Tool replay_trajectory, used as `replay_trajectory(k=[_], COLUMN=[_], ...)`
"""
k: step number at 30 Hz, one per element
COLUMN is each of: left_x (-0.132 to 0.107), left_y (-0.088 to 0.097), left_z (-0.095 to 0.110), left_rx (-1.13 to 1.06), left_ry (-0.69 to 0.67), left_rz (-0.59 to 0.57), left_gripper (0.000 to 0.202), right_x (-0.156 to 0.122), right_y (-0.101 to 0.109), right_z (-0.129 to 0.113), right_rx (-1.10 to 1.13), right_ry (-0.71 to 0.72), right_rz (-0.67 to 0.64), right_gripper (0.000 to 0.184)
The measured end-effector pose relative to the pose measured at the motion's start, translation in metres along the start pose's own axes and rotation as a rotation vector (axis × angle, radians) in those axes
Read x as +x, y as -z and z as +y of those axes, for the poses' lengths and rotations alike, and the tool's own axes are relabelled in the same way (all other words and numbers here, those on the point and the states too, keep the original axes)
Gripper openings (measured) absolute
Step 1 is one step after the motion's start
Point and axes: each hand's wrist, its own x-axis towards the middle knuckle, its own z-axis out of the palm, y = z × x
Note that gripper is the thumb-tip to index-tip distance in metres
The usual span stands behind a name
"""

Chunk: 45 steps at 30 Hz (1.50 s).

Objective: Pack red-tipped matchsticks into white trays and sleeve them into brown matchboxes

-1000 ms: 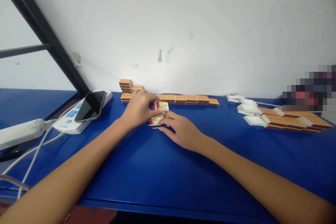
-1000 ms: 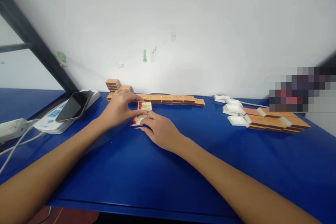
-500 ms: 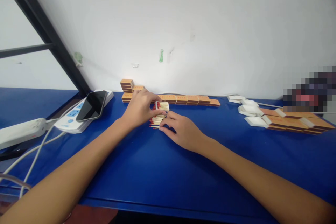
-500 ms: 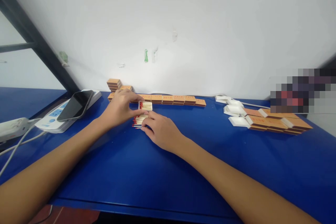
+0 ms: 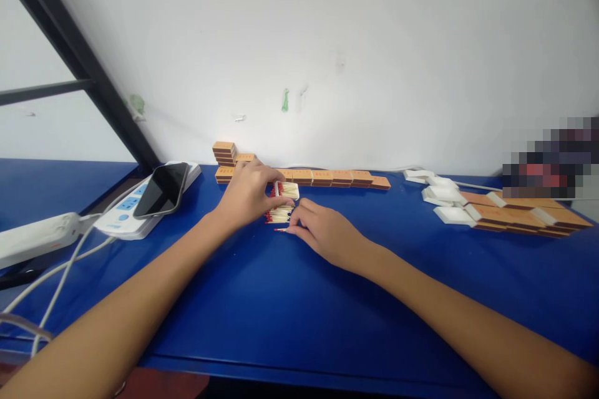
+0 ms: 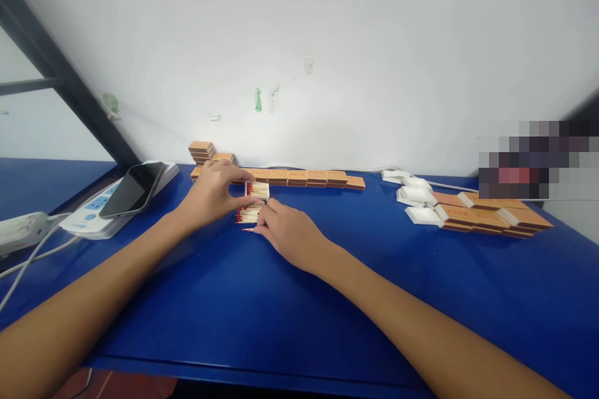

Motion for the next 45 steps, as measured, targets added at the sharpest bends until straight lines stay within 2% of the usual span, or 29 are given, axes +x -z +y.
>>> replay_trajectory(k=[5, 8, 15, 20, 26, 34, 39, 45], left_x=[-0.001, -0.002, -0.004, -0.002, 0.000, -0.001, -0.002, 0.000], left_y=[-0.004, -0.007, -0.013, -0.009, -0.004, -0.008, -0.008, -0.003], left_z=[0.000, 0.005, 0.019, 0.019, 0.017, 0.020, 0.021, 0.014], left_rx=[0.014, -0.025, -0.171, -0.242, -0.271, -0.248, -0.255, -0.251], left_ry=[-0.031, -0.044, -0.100, -0.083, -0.034, -0.068, -0.076, -0.063], left_rz=[-0.010, -0.016, -0.026, -0.006, 0.048, 0.021, 0.013, 0.027], left_gripper=[0.037, 0.038, 0.039, 0.042, 0.040, 0.043, 0.043, 0.038], right_x=[-0.003, -0.002, -0.002, -0.002, -0.003, -0.002, -0.002, -0.003], right_y=[0.019, 0.022, 0.019, 0.027, 0.030, 0.025, 0.025, 0.026], right_z=[0.015, 0.023, 0.021, 0.021, 0.026, 0.028, 0.023, 0.022], right_rx=[0.009, 0.013, 0.040, 0.080, 0.086, 0.136, 0.152, 0.107], right_ry=[-0.026, -0.038, -0.045, -0.057, -0.027, -0.040, -0.017, 0.001], right_rz=[0.178, 0.256, 0.237, 0.296, 0.306, 0.247, 0.288, 0.421], right_gripper=[0.012, 0.013, 0.011, 0.016, 0.012, 0.012, 0.015, 0.010])
